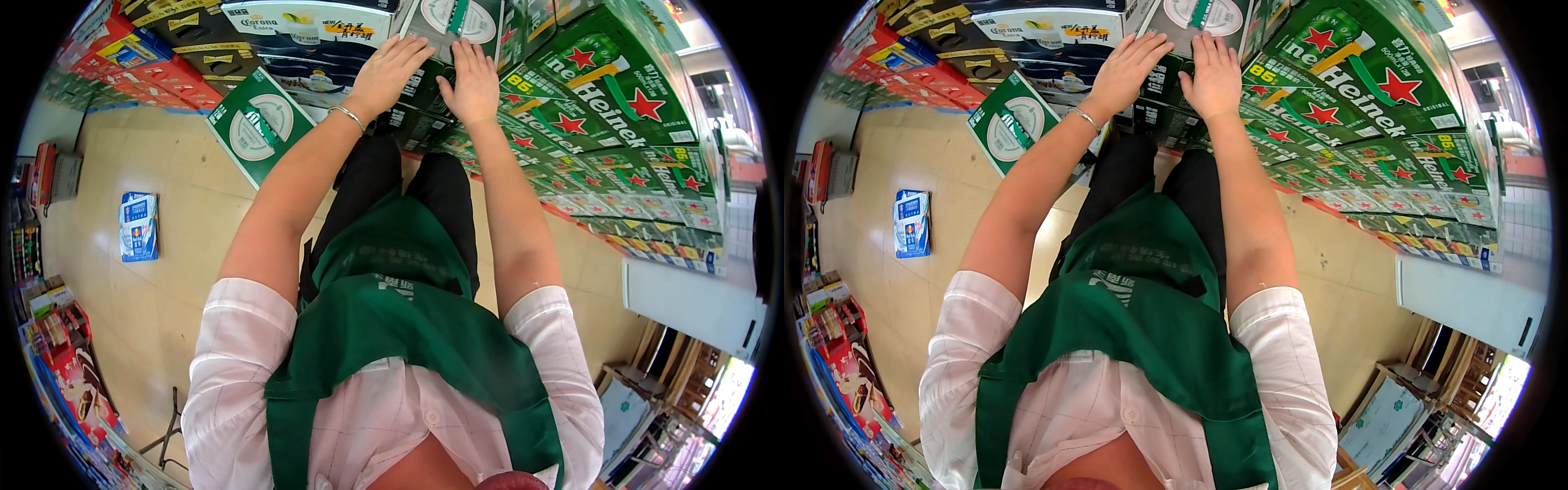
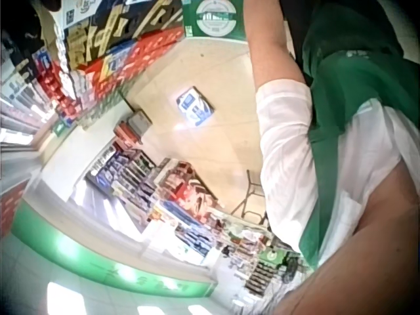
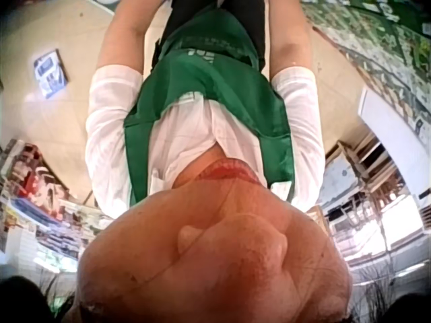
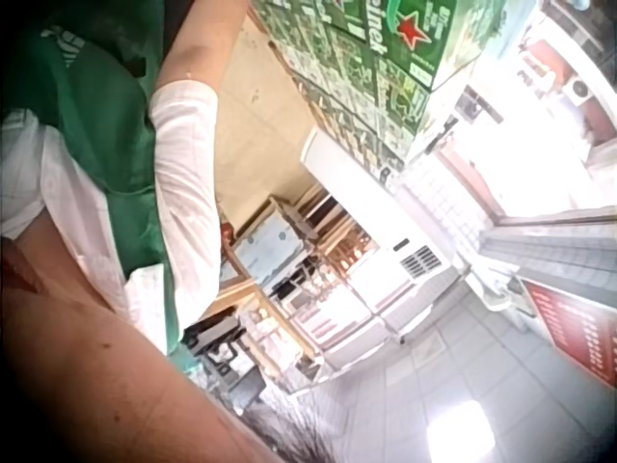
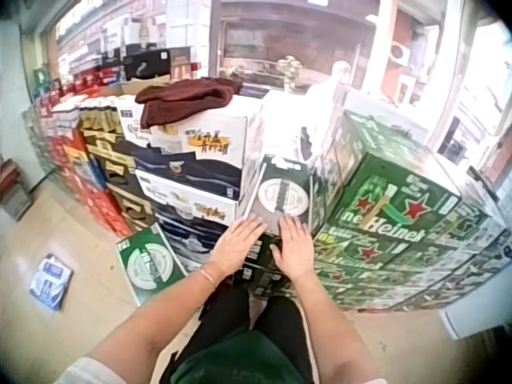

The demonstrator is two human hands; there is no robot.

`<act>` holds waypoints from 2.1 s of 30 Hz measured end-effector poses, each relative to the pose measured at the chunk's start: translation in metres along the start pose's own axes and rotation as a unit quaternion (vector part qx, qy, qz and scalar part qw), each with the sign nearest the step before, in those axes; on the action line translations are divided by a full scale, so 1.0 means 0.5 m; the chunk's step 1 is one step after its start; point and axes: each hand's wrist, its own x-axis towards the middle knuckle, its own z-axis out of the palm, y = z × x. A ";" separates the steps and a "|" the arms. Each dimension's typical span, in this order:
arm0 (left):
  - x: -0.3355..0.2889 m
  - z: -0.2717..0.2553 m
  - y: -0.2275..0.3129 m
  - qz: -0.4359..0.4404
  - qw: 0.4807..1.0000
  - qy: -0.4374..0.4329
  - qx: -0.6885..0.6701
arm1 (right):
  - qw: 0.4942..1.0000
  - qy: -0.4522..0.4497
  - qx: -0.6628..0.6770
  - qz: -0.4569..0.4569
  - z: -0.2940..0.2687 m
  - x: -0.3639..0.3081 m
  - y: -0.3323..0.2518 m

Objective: The person stacks boxes of beer and wipes the top surfaces of the boxes with a cloth.

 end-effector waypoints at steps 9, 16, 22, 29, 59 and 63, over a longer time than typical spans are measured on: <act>-0.004 0.015 0.027 -0.046 0.999 0.006 0.023 | 1.000 -0.025 -0.003 0.006 -0.003 0.001 0.001; 0.015 0.036 0.048 -0.099 0.991 0.084 -0.039 | 1.000 0.014 0.016 0.007 0.003 0.003 0.000; 0.030 0.050 0.041 -0.093 0.989 0.115 -0.024 | 0.999 0.044 0.018 0.006 0.006 0.003 0.000; 0.045 0.057 0.036 -0.089 0.978 0.177 -0.060 | 0.998 0.066 0.021 -0.006 0.011 0.007 0.002; 0.011 0.067 0.085 -0.140 0.981 0.119 -0.059 | 0.992 0.109 0.040 0.050 0.014 -0.021 -0.036; 0.006 0.064 0.090 -0.144 0.980 0.121 -0.060 | 0.992 0.106 0.039 0.055 0.018 -0.026 -0.036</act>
